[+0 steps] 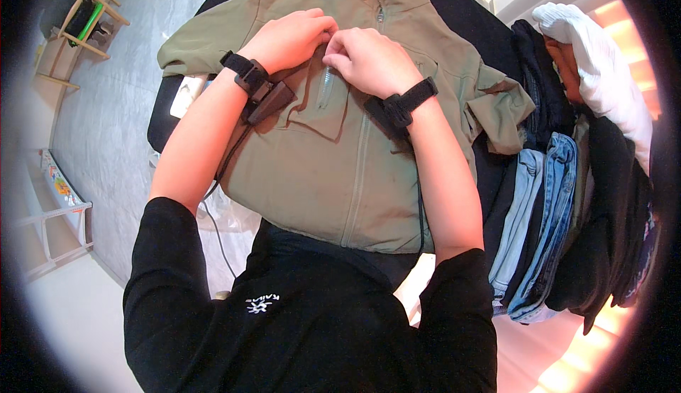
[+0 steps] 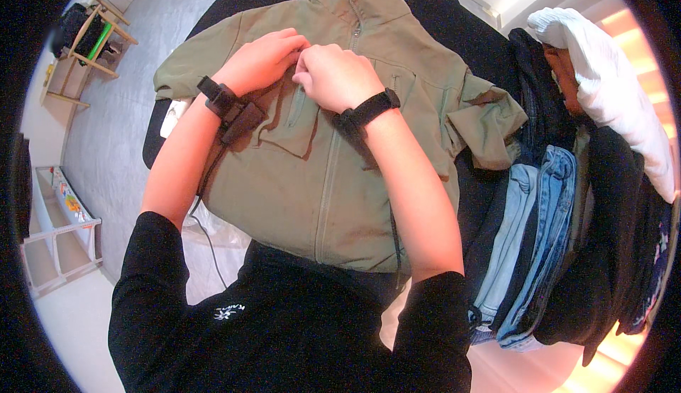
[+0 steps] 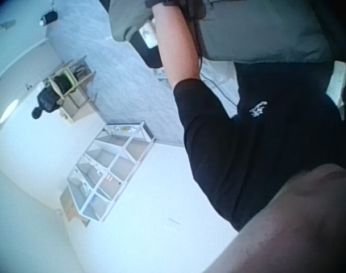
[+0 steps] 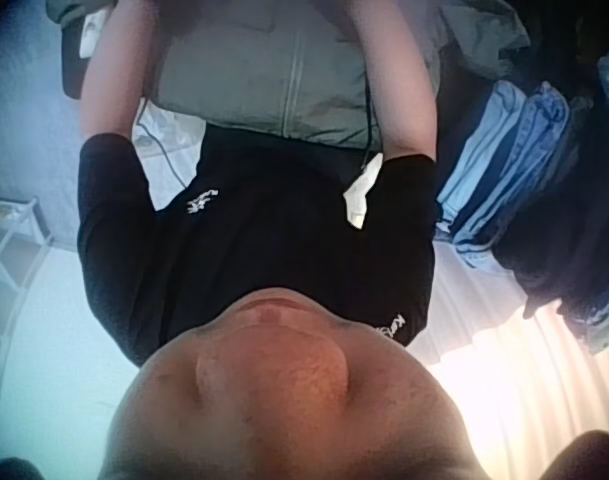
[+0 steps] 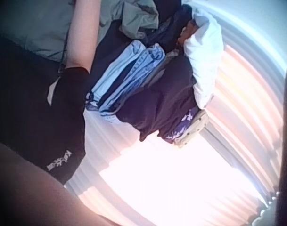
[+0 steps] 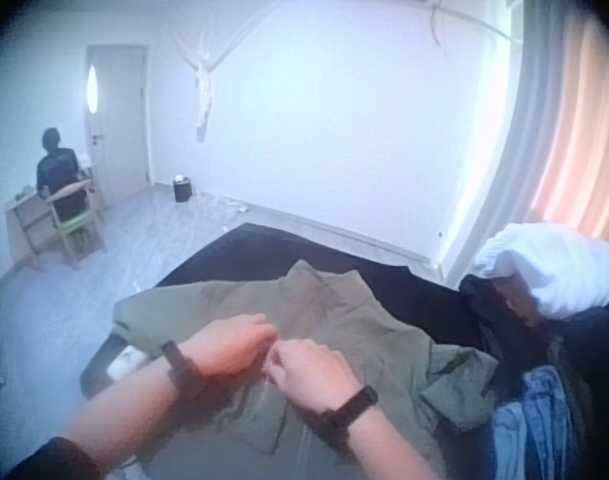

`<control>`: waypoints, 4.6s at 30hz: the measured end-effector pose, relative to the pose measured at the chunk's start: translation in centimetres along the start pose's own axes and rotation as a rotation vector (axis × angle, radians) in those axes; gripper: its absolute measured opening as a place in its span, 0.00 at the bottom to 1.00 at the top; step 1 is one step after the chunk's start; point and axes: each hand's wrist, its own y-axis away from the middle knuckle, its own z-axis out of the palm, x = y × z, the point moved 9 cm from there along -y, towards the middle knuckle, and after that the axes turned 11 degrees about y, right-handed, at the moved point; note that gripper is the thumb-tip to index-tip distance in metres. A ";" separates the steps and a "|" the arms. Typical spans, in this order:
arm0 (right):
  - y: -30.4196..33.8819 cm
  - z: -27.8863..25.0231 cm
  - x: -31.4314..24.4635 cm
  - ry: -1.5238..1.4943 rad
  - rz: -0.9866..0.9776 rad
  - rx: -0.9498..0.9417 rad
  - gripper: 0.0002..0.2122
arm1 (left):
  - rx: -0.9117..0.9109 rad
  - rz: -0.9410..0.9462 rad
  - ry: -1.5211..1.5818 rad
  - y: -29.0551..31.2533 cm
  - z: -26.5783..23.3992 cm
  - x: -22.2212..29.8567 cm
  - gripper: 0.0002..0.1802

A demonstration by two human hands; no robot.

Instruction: Folding several jackets and placing them into a clear plastic bag.

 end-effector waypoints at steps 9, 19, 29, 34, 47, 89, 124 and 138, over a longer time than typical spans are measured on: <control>1.4 1.2 -2.8 -0.119 -0.218 -0.299 0.08 | 0.043 -0.024 0.019 -0.1 -0.4 -0.6 0.08; 0.0 2.8 2.9 -0.470 0.083 -0.313 0.11 | -0.004 -0.187 0.057 1.0 -1.5 0.4 0.12; -0.6 2.5 2.7 -0.342 0.005 -0.188 0.10 | -0.261 -0.282 -0.134 2.8 -0.5 2.1 0.17; -0.6 2.3 3.1 -0.361 0.040 -0.190 0.10 | -0.309 -0.328 -0.124 2.5 -0.1 2.1 0.14; -0.7 2.1 -0.1 -0.616 -0.125 -0.211 0.12 | -0.141 -0.185 0.380 1.8 -2.8 3.1 0.12; -0.4 8.7 -3.9 -1.085 0.235 -0.630 0.17 | 0.028 -0.295 0.099 1.5 -4.6 -6.5 0.16; 7.1 -1.6 1.7 -0.611 0.083 -0.075 0.22 | 0.039 -0.296 0.047 1.8 -4.6 -6.0 0.22; 22.0 -9.0 16.4 0.268 0.741 0.375 0.19 | 0.008 -0.308 -0.261 1.6 -4.7 -3.8 0.18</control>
